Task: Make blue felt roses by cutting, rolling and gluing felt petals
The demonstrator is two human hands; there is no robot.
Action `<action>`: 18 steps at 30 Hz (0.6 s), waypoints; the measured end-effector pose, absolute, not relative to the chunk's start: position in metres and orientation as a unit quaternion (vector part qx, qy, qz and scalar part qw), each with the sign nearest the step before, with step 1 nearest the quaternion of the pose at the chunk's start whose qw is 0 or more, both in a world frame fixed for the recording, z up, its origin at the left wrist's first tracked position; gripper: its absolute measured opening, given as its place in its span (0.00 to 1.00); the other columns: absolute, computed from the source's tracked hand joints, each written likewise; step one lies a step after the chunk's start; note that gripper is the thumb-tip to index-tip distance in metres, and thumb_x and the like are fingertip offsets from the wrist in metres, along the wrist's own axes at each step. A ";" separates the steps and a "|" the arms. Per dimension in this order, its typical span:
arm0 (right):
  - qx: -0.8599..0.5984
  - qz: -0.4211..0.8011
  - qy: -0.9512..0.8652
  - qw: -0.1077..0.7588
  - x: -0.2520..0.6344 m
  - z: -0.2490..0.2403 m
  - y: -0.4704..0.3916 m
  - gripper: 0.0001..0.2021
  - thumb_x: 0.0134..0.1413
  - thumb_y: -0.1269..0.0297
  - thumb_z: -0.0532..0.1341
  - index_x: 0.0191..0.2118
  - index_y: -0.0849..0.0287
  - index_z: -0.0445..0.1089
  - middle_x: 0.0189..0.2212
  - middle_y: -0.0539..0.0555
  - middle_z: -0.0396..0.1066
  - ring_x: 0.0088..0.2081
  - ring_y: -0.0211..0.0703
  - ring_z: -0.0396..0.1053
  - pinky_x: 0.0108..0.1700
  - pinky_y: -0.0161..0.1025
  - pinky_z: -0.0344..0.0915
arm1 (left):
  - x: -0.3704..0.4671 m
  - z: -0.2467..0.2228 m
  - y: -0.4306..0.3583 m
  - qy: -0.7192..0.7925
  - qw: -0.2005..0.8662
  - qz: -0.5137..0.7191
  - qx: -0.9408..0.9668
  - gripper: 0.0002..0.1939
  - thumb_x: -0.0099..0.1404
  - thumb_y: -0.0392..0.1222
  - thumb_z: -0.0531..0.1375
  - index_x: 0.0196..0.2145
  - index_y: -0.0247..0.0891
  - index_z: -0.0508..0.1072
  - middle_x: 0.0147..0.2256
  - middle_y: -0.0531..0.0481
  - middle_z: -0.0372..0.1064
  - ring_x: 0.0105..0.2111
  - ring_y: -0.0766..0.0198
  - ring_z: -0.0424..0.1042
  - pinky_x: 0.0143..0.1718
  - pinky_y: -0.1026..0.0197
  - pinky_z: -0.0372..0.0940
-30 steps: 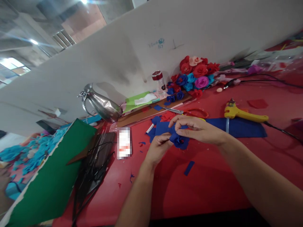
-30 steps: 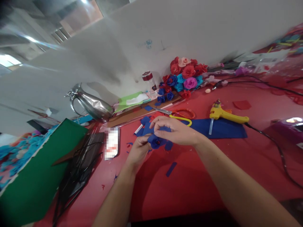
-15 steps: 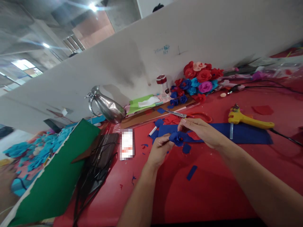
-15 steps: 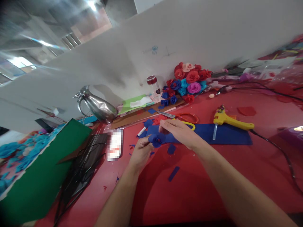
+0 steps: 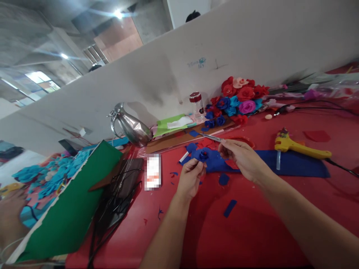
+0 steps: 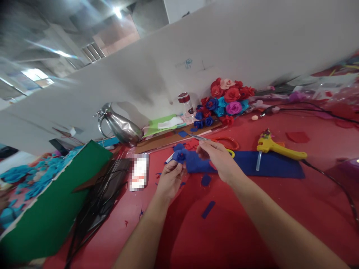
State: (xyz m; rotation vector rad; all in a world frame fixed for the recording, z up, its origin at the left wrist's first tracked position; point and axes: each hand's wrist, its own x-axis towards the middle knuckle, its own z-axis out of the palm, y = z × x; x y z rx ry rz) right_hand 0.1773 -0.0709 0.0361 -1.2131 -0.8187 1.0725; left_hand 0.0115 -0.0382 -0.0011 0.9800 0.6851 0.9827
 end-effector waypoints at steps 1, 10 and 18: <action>-0.533 0.468 -0.351 0.611 0.176 0.034 -0.070 0.20 0.39 0.43 0.66 0.21 0.57 0.69 0.21 0.50 0.68 0.26 0.39 0.64 0.31 0.38 0.62 | 0.012 -0.001 -0.038 0.312 0.719 0.450 0.428 0.17 0.48 0.49 0.72 0.24 0.34 0.73 0.23 0.55 0.64 0.21 0.74 0.56 0.26 0.66 0.54; -0.563 0.442 -0.448 0.536 0.163 0.017 -0.066 0.19 0.47 0.44 0.59 0.23 0.57 0.69 0.22 0.51 0.69 0.27 0.42 0.67 0.32 0.39 0.63 | 0.018 0.002 -0.036 0.354 0.755 0.471 0.287 0.16 0.42 0.37 0.74 0.29 0.33 0.75 0.25 0.54 0.68 0.22 0.75 0.64 0.24 0.69 0.59; -0.687 0.180 -0.599 0.372 0.175 0.011 -0.066 0.12 0.56 0.59 0.53 0.27 0.55 0.70 0.24 0.53 0.73 0.28 0.46 0.70 0.31 0.39 0.58 | 0.017 -0.001 -0.034 0.379 0.737 0.486 0.278 0.17 0.42 0.38 0.74 0.31 0.32 0.77 0.24 0.55 0.69 0.22 0.76 0.66 0.26 0.71 0.62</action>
